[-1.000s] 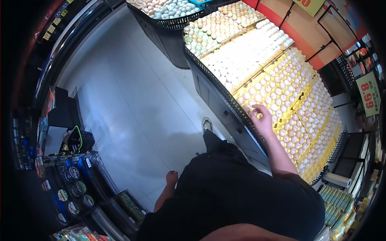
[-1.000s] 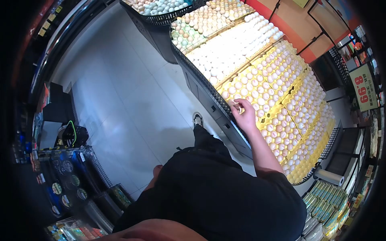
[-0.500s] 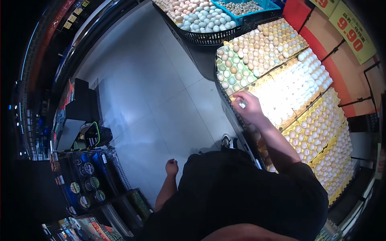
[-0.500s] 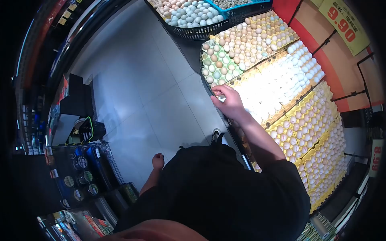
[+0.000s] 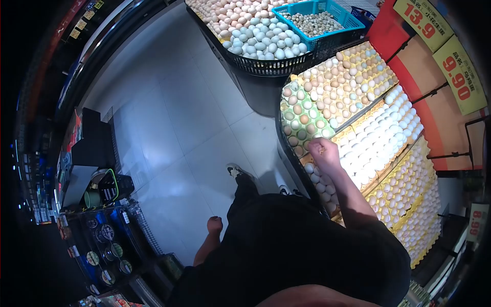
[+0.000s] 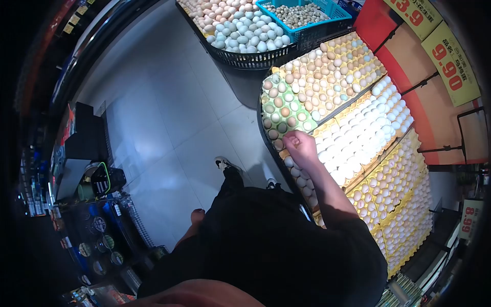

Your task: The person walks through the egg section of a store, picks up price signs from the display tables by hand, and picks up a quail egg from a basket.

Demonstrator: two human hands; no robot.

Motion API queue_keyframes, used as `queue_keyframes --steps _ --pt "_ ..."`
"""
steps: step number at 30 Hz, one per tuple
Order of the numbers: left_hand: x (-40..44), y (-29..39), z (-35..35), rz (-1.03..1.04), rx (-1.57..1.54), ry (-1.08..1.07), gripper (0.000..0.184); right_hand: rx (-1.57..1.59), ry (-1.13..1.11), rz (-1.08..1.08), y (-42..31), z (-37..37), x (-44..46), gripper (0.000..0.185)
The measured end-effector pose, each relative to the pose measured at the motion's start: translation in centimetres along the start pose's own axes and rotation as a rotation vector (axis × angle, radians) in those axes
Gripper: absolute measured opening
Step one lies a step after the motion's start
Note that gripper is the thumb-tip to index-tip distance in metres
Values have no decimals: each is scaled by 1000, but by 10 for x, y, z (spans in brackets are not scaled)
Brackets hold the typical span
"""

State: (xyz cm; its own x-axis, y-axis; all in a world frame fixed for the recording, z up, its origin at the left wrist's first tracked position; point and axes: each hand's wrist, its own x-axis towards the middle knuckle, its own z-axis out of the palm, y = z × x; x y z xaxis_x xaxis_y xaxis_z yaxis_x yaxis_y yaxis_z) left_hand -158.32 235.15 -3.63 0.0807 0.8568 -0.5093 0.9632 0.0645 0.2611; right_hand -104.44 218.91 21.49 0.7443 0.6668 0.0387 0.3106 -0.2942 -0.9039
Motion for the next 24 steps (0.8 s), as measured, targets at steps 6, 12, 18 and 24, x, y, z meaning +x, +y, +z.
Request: queue_keyframes --steps 6,12,18,24 --pt "92 13 -34 239 73 -116 30 66 108 6 -29 37 57 9" --pt "222 58 -91 76 -185 -33 36 3 91 -1 -65 111 116 9" --pt "311 79 -164 166 -290 29 36 -52 104 -119 -115 184 178 11" --pt "337 29 -158 136 -51 -104 38 -91 -14 19 -118 216 206 10"
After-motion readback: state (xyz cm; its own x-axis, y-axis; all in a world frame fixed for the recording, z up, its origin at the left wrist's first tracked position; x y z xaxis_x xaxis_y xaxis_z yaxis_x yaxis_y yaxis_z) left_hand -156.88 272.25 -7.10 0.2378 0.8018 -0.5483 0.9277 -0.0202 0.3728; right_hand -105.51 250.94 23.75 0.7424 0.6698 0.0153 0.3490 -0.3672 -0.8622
